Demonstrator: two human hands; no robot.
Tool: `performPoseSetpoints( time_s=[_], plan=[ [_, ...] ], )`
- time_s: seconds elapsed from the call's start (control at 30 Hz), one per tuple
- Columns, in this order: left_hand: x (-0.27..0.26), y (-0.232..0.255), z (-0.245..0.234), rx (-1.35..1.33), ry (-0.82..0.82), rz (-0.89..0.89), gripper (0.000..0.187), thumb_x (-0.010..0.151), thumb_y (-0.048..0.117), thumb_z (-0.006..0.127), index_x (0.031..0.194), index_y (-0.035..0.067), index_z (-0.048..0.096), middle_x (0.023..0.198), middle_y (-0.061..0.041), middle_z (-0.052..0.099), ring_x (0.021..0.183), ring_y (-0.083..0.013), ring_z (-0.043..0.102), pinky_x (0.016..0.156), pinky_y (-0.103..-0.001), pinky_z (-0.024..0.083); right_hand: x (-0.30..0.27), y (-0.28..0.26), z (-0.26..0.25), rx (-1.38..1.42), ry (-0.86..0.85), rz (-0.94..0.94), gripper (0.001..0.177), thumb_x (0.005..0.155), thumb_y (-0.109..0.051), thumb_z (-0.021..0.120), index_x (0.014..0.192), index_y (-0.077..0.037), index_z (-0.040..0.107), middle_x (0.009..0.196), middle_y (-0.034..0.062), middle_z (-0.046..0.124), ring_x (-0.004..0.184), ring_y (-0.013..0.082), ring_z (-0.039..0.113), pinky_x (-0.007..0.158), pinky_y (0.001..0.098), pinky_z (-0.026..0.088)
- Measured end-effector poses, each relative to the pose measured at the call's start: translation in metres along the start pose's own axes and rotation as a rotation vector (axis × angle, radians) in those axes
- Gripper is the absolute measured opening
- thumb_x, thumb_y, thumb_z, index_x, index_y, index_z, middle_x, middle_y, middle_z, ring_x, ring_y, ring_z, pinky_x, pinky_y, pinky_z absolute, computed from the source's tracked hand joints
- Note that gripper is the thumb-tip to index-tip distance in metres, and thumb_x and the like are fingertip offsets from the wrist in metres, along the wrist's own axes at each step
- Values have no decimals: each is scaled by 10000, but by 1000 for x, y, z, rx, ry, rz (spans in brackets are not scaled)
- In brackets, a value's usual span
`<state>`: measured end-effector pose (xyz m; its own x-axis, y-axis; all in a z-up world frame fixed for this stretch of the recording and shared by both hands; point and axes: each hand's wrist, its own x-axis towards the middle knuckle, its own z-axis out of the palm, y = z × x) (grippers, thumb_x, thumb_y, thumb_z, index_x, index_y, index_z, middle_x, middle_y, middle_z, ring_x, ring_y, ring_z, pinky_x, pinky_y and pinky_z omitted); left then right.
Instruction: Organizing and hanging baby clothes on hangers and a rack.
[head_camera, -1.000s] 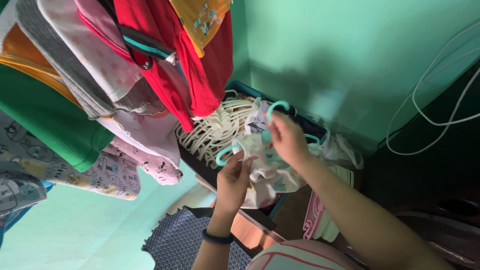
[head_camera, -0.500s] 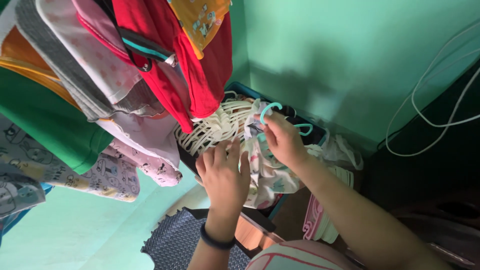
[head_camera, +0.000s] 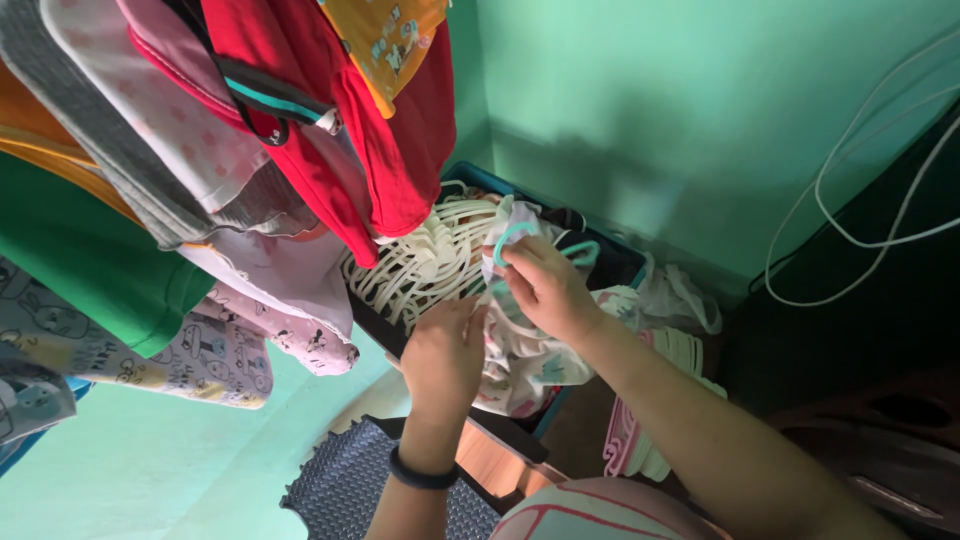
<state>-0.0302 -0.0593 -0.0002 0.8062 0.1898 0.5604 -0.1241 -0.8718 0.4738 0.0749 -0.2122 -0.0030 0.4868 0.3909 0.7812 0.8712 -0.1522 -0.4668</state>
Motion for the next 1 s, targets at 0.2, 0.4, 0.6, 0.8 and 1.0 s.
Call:
performPoseSetpoints(
  time_s=[0.2, 0.4, 0.6, 0.8, 1.0],
  plan=[
    [-3, -9, -8, -30, 43, -242, 211, 935, 255, 663, 1041, 103, 765, 881, -130, 719, 782, -364, 701, 681, -458, 544, 3, 2, -16, -212, 212, -154, 239, 926, -38, 670, 1157, -35, 609, 1051, 150, 637, 930, 356, 637, 839, 419, 510],
    [-6, -11, -9, -59, 67, -318, 233, 927, 284, 675, 1045, 102, 762, 919, -148, 745, 831, -373, 719, 702, -457, 558, -69, 121, 25, 94, 351, 578, 142, 1032, -121, 620, 1150, -41, 616, 923, 120, 656, 783, 232, 614, 730, 361, 505],
    [-9, -9, -10, -77, 54, -326, 233, 928, 271, 657, 1045, 94, 753, 944, -162, 745, 838, -387, 718, 696, -465, 558, -47, 59, 12, -118, -162, 1051, 663, 781, -423, 820, 1266, -73, 534, 1148, 168, 663, 952, 289, 699, 846, 414, 554],
    [-16, -16, -11, -43, -2, -368, 263, 910, 292, 658, 1066, 103, 753, 961, -172, 746, 853, -398, 714, 707, -476, 558, -63, 61, 17, -645, -674, 981, 725, 753, -453, 809, 1320, -117, 507, 1244, 183, 666, 1201, 397, 594, 1039, 563, 382],
    [-18, -19, -22, -93, -93, -445, 308, 888, 328, 673, 1107, 132, 765, 929, -173, 749, 861, -382, 723, 723, -459, 562, -64, 74, 11, -557, -670, 1057, 267, 876, -314, 651, 1102, -186, 712, 994, 92, 781, 1021, 307, 723, 1007, 503, 452]
  ],
)
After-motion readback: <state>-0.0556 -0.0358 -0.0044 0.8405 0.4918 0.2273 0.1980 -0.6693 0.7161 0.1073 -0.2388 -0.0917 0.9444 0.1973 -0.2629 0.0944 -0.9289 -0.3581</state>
